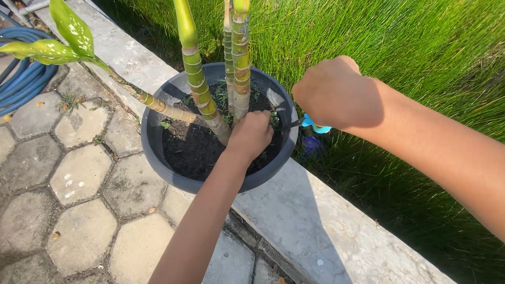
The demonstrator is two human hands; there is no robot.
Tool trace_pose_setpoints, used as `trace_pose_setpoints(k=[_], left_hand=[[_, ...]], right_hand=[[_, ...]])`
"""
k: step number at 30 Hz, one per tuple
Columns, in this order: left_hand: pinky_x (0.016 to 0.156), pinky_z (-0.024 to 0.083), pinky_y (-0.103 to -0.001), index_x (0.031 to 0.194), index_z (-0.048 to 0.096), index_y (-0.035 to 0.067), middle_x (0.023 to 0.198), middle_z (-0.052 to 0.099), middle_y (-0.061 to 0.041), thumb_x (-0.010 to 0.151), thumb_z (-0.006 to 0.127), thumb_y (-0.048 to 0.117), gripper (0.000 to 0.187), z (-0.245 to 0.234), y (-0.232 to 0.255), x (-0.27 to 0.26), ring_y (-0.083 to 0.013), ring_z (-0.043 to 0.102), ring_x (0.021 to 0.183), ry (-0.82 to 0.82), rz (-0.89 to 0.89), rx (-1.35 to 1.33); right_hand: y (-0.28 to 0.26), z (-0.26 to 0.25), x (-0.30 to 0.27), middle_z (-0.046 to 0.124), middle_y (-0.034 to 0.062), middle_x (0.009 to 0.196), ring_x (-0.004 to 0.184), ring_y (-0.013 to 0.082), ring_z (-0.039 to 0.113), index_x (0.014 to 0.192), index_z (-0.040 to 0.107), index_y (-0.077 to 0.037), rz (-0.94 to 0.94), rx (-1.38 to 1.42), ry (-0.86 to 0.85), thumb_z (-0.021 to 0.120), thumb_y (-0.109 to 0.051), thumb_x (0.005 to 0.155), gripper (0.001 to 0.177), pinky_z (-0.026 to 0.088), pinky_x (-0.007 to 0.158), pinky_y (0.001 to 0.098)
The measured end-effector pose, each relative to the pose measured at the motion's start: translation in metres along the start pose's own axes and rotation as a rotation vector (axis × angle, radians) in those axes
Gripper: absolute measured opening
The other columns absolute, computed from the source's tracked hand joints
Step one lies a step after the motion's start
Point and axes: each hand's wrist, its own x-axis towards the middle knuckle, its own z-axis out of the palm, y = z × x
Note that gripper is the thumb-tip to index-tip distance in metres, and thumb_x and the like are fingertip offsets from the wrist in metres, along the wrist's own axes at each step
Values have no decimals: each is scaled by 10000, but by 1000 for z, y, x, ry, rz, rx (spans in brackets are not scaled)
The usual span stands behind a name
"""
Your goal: Pruning small plants in pots using scissors.
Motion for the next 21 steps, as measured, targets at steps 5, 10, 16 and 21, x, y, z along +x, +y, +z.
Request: trace_pose_setpoints(k=[5, 10, 16, 21], left_hand=[[847, 571, -511, 1082, 590, 6, 1041, 710, -201, 897, 681, 126, 239, 3, 0, 5, -423, 701, 978, -14, -46, 49], [812, 561, -514, 1263, 571, 70, 1060, 693, -192, 838, 683, 87, 440, 0, 7, 2, -416, 692, 975, -74, -2, 53], [812, 571, -490, 1201, 601, 58, 1102, 654, -184, 854, 712, 77, 365, 5, 6, 4, -386, 694, 996, -159, 66, 122], [830, 579, -475, 1123, 672, 54, 1122, 671, -165, 818, 658, -64, 327, 12, -1, 8, -376, 701, 1013, -127, 56, 150]], right_hand=[[22, -12, -25, 787, 54, 885, 894, 255, 759, 935, 817, -130, 64, -12, -34, 857, -436, 800, 337, 586, 732, 406], [36, -6, -34, 791, 74, 835, 849, 251, 772, 926, 818, -118, 102, 17, 5, 840, -478, 810, 379, 598, 711, 400], [36, 0, -33, 789, 90, 854, 877, 280, 764, 939, 809, -127, 121, 48, 7, 859, -498, 778, 407, 586, 726, 406], [26, -3, -31, 783, 79, 866, 867, 279, 763, 905, 815, -131, 73, 51, 27, 845, -407, 804, 296, 591, 718, 411]])
